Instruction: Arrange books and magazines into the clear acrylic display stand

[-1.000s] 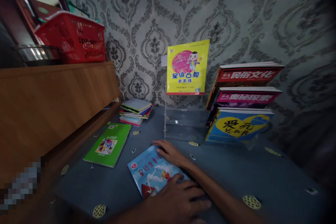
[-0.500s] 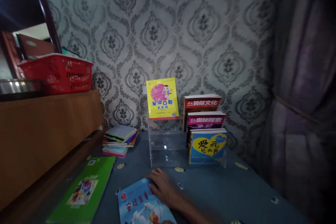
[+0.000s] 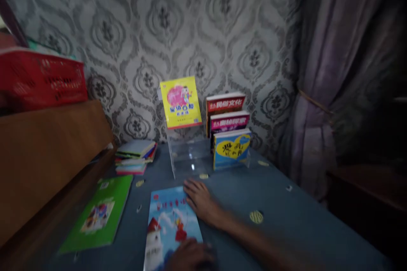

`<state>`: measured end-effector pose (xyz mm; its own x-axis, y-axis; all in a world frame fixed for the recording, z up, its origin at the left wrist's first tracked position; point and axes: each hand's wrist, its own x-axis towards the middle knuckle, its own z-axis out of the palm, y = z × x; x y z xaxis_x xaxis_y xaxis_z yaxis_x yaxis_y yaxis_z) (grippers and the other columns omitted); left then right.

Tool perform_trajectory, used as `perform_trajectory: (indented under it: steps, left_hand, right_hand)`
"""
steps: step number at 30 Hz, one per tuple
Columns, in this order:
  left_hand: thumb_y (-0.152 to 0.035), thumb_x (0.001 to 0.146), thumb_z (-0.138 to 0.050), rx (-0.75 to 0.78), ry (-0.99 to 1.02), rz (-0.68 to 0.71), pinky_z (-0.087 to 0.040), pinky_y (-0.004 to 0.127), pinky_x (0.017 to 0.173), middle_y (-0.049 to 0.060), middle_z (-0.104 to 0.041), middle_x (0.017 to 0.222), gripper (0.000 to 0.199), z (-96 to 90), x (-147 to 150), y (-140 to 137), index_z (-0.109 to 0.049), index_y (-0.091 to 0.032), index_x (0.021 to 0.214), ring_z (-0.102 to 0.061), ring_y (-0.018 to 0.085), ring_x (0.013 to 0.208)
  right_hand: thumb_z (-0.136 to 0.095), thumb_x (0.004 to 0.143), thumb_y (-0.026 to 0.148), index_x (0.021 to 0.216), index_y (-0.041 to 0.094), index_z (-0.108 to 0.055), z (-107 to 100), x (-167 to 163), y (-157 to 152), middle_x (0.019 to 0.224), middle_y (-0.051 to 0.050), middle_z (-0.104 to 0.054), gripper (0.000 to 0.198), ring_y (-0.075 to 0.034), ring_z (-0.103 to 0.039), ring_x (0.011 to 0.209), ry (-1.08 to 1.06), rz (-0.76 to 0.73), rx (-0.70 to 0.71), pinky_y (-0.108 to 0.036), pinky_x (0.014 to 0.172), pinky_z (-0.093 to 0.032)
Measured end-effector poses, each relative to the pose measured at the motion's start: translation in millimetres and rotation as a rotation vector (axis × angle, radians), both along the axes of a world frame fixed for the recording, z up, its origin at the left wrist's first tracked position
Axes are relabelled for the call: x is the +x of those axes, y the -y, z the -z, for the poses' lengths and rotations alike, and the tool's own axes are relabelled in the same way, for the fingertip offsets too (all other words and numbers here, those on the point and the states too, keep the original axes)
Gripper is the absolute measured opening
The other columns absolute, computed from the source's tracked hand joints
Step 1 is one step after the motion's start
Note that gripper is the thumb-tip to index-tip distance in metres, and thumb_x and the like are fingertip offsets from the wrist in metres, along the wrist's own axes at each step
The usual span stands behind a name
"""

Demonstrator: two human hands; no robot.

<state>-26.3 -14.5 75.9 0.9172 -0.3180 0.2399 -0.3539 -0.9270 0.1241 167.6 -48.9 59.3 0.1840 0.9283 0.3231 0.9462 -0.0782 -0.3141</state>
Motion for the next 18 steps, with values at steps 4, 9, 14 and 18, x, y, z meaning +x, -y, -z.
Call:
perform_trajectory:
  steps: [4, 9, 14, 18]
  left_hand:
    - [-0.015, 0.093, -0.053, -0.178, 0.007, -0.186, -0.049, 0.033, 0.094, 0.005, -0.063, 0.117, 0.021, 2.3, -24.0, 23.2, -0.067, -0.024, 0.106, -0.057, 0.018, 0.11]
    - [-0.009, 0.093, -0.049, -0.186, 0.115, -0.205, -0.047, 0.037, 0.099, 0.006, -0.065, 0.11, 0.026, 1.5, -32.2, 33.9, -0.062, -0.02, 0.112, -0.057, 0.019, 0.111]
    - [-0.008, 0.093, -0.047, -0.191, 0.146, -0.228, -0.046, 0.042, 0.105, 0.006, -0.067, 0.111, 0.028, 5.8, -34.2, 35.3, -0.062, -0.02, 0.113, -0.058, 0.02, 0.116]
    - [-0.007, 0.093, -0.046, -0.185, 0.112, -0.224, -0.047, 0.043, 0.105, 0.007, -0.068, 0.111, 0.029, 2.4, -34.8, 34.3, -0.062, -0.02, 0.113, -0.059, 0.02, 0.114]
  right_hand:
    - [-0.05, 0.095, 0.024, 0.126, 0.014, -0.063, -3.8, -3.5, 5.4, 0.13, -0.016, -0.063, 0.035, -0.03, -0.051, 0.122, 0.023, -0.02, 0.02, -0.051, 0.107, -0.038]
    - [-0.05, 0.096, 0.028, 0.125, 0.016, -0.064, -2.9, -9.5, 22.8, 0.121, -0.014, -0.065, 0.034, -0.029, -0.053, 0.113, 0.004, -0.13, 0.064, -0.05, 0.103, -0.04]
    - [-0.051, 0.095, 0.028, 0.12, 0.019, -0.065, -1.2, -21.0, 50.6, 0.113, -0.011, -0.068, 0.03, -0.026, -0.055, 0.108, -0.069, -0.272, 0.108, -0.05, 0.102, -0.04]
    - [-0.05, 0.096, 0.025, 0.111, 0.02, -0.068, -1.3, -29.0, 67.8, 0.105, -0.01, -0.069, 0.025, -0.024, -0.055, 0.103, -0.148, -0.34, 0.11, -0.045, 0.094, -0.046]
